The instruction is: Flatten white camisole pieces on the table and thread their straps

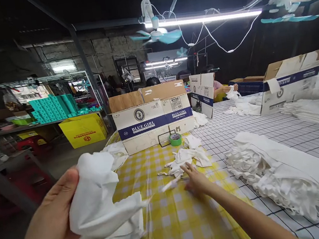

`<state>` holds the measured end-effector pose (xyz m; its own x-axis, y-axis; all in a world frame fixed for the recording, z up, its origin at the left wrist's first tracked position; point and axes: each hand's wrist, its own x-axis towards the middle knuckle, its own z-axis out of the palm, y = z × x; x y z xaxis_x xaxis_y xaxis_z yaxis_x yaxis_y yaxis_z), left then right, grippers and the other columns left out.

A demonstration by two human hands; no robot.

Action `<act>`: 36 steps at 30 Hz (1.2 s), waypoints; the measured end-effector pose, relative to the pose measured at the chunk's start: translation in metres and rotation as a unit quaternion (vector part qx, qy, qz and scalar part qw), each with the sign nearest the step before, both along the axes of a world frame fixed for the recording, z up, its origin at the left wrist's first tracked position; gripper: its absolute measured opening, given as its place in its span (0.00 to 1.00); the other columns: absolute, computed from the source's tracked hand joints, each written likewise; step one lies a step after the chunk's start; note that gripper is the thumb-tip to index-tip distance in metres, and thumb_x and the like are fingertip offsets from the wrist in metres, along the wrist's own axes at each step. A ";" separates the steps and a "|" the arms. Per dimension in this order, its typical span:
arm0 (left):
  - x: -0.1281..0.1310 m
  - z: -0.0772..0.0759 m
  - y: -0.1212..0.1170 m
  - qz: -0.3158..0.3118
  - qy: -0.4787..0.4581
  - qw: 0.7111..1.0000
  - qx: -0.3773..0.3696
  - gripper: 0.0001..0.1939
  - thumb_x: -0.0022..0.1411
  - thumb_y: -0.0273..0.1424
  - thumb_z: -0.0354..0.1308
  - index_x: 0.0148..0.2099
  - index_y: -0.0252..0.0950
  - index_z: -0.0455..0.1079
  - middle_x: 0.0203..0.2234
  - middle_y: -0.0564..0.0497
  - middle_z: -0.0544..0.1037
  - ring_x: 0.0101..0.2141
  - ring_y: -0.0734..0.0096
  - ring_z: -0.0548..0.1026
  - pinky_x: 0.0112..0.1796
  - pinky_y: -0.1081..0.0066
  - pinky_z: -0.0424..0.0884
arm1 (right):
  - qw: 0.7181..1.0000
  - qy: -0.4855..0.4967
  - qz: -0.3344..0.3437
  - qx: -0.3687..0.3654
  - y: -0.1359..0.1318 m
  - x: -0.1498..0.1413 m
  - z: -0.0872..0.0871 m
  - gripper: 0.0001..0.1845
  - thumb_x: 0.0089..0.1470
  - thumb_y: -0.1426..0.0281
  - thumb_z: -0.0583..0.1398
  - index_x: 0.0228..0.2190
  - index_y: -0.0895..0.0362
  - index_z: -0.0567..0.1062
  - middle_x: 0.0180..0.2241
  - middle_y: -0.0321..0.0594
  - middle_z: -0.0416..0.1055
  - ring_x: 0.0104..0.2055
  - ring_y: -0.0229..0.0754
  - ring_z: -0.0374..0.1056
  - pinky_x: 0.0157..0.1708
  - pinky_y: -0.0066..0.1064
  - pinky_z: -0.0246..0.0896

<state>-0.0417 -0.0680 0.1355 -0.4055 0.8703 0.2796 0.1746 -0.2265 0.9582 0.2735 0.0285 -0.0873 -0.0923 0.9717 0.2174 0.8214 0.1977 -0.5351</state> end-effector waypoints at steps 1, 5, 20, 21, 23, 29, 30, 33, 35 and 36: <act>0.002 0.010 -0.005 -0.004 -0.033 0.999 -0.011 0.28 0.49 0.52 0.56 0.50 0.44 0.67 0.31 0.55 0.80 0.27 0.61 0.76 0.25 0.65 0.75 | 1.000 0.002 -0.001 -0.005 0.004 -0.007 -0.005 0.40 0.35 0.74 0.66 0.53 0.51 0.63 0.58 0.46 0.53 0.55 0.54 0.55 0.48 0.37 0.54; 0.016 0.048 -0.015 -0.109 -0.131 0.984 -0.055 0.26 0.38 0.42 0.68 0.43 0.45 0.69 0.27 0.57 0.78 0.24 0.67 0.75 0.24 0.69 0.74 | 0.998 0.024 -0.038 -0.038 0.023 -0.020 -0.005 0.17 0.46 0.77 0.58 0.41 0.56 0.72 0.45 0.47 0.68 0.46 0.49 0.64 0.42 0.33 0.55; 0.116 0.103 0.049 -0.534 0.204 0.820 -0.016 0.17 0.58 0.41 0.54 0.25 0.32 0.66 0.18 0.54 0.65 0.21 0.79 0.63 0.23 0.79 0.62 | 0.801 0.459 0.383 0.033 -0.020 -0.016 0.225 0.20 0.61 0.58 0.45 0.48 0.51 0.66 0.48 0.40 0.66 0.49 0.39 0.63 0.49 0.34 0.56; 0.118 0.105 0.052 -0.545 0.183 0.818 -0.019 0.17 0.58 0.40 0.54 0.26 0.31 0.67 0.20 0.53 0.67 0.22 0.78 0.65 0.24 0.78 0.63 | 0.762 0.487 0.427 0.003 -0.032 -0.016 0.237 0.19 0.60 0.58 0.46 0.47 0.52 0.68 0.45 0.40 0.68 0.46 0.38 0.64 0.48 0.33 0.57; 0.119 0.111 0.056 -0.561 0.148 0.813 -0.036 0.15 0.57 0.40 0.56 0.29 0.31 0.69 0.22 0.51 0.70 0.23 0.76 0.68 0.25 0.77 0.66 | 0.722 0.511 0.463 -0.057 -0.049 -0.012 0.250 0.16 0.58 0.60 0.52 0.43 0.54 0.70 0.39 0.39 0.70 0.40 0.36 0.66 0.43 0.29 0.60; 0.118 0.129 0.047 -0.571 0.114 0.810 -0.062 0.12 0.55 0.37 0.58 0.30 0.31 0.70 0.21 0.51 0.72 0.20 0.75 0.70 0.21 0.77 0.67 | 0.712 0.510 0.460 -0.145 -0.061 0.015 0.250 0.14 0.48 0.64 0.63 0.36 0.60 0.73 0.29 0.36 0.72 0.30 0.34 0.68 0.31 0.24 0.63; 0.117 0.131 0.045 -0.568 0.101 0.815 -0.048 0.12 0.54 0.37 0.59 0.30 0.31 0.69 0.20 0.52 0.71 0.19 0.76 0.70 0.20 0.78 0.67 | 0.714 0.505 0.462 -0.146 -0.062 0.021 0.249 0.14 0.47 0.64 0.64 0.35 0.60 0.74 0.29 0.36 0.72 0.29 0.34 0.68 0.30 0.23 0.63; 0.103 0.133 0.043 -0.568 0.045 0.821 0.019 0.12 0.53 0.37 0.61 0.29 0.33 0.65 0.19 0.55 0.70 0.18 0.78 0.69 0.19 0.80 0.67 | 0.745 0.441 0.472 -0.166 -0.065 0.042 0.241 0.12 0.45 0.66 0.65 0.29 0.62 0.75 0.26 0.36 0.72 0.27 0.33 0.67 0.27 0.23 0.62; 0.087 0.131 0.045 -0.583 0.018 0.810 0.058 0.13 0.52 0.37 0.61 0.27 0.33 0.63 0.20 0.56 0.70 0.19 0.77 0.70 0.20 0.79 0.68 | 0.771 0.387 0.473 -0.181 -0.069 0.061 0.233 0.11 0.45 0.67 0.65 0.26 0.64 0.75 0.23 0.36 0.71 0.25 0.32 0.66 0.26 0.22 0.60; 0.077 0.129 0.047 -0.586 0.009 0.807 0.072 0.14 0.52 0.38 0.62 0.27 0.33 0.62 0.20 0.55 0.71 0.21 0.75 0.71 0.21 0.78 0.69 | 0.782 0.366 0.469 -0.185 -0.071 0.071 0.230 0.11 0.46 0.67 0.65 0.26 0.65 0.76 0.22 0.36 0.71 0.24 0.32 0.65 0.25 0.22 0.59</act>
